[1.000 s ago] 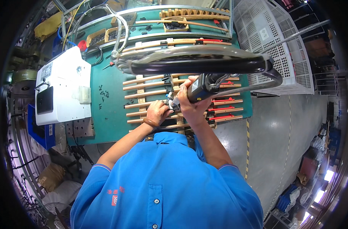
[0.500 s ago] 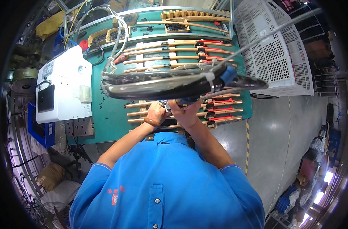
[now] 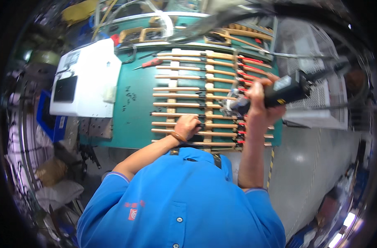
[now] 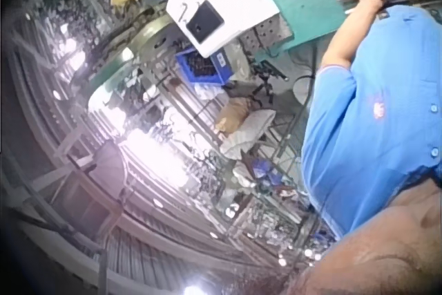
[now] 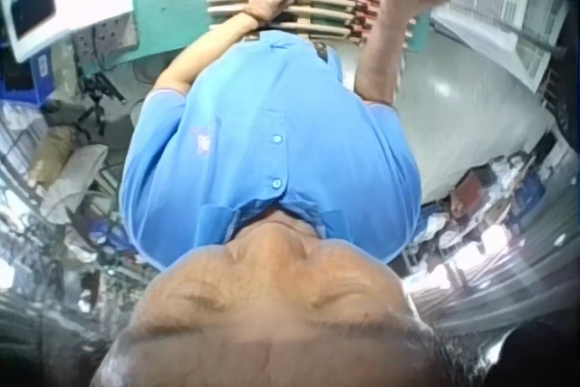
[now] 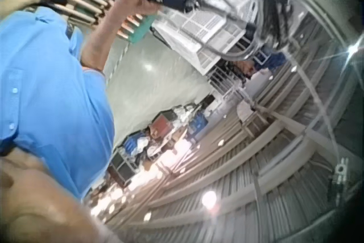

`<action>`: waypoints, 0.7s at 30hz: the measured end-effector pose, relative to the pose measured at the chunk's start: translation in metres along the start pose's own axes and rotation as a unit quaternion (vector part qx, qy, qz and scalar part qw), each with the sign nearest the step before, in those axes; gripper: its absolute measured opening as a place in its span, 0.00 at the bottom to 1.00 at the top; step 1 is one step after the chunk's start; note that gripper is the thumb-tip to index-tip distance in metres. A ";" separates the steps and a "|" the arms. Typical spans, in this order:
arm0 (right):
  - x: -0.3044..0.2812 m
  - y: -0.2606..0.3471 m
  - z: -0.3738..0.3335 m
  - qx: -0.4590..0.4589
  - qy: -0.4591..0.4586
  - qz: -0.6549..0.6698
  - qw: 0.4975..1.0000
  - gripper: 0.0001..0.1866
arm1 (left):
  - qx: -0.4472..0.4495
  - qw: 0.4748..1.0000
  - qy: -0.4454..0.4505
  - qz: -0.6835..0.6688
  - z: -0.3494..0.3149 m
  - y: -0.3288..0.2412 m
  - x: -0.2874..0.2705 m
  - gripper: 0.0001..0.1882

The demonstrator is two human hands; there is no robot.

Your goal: The person uses a handheld heat gun to apply heat to copper tubes clamped in a wooden jig. After heating, the person removes the tubes from the jig and places them into a white plastic basket. The person then retrieves more copper tubes from the basket and places them into the jig for the next batch.

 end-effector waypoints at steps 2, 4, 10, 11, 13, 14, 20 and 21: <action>-0.007 -0.005 -0.003 0.018 -0.010 0.013 1.000 0.18 | -0.001 1.000 0.008 0.003 0.002 -0.002 0.002 0.14; -0.008 -0.013 -0.005 0.029 -0.004 0.037 0.999 0.17 | 0.000 1.000 -0.001 0.015 0.001 -0.002 0.001 0.14; 0.010 -0.018 -0.014 0.021 0.038 0.008 0.999 0.16 | -0.013 0.997 0.025 0.071 -0.002 -0.004 0.007 0.12; 0.007 -0.021 -0.014 0.025 0.030 0.017 0.999 0.16 | -0.006 0.996 0.037 0.077 0.004 -0.006 -0.002 0.12; 0.000 -0.024 -0.011 0.036 0.026 0.043 0.998 0.16 | -0.017 0.997 -0.009 0.077 0.009 -0.004 -0.043 0.10; -0.001 -0.023 -0.010 0.038 0.023 0.036 0.998 0.17 | -0.045 0.996 -0.001 0.074 0.007 0.007 -0.060 0.09; -0.005 -0.014 -0.012 0.013 0.029 0.010 0.999 0.16 | -0.430 0.869 -0.140 0.198 -0.090 0.216 -0.158 0.06; -0.005 -0.016 -0.013 0.027 0.020 0.021 0.999 0.16 | -0.478 0.852 -0.099 0.192 -0.099 0.239 -0.155 0.07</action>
Point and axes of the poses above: each hand's wrist, its own z-axis towards the middle knuckle, its own x-axis out of the palm, y = z × x, the point moved 9 cm from there along z, towards the middle knuckle, and after that the axes turned 13 degrees about z, right-handed, at the moved point
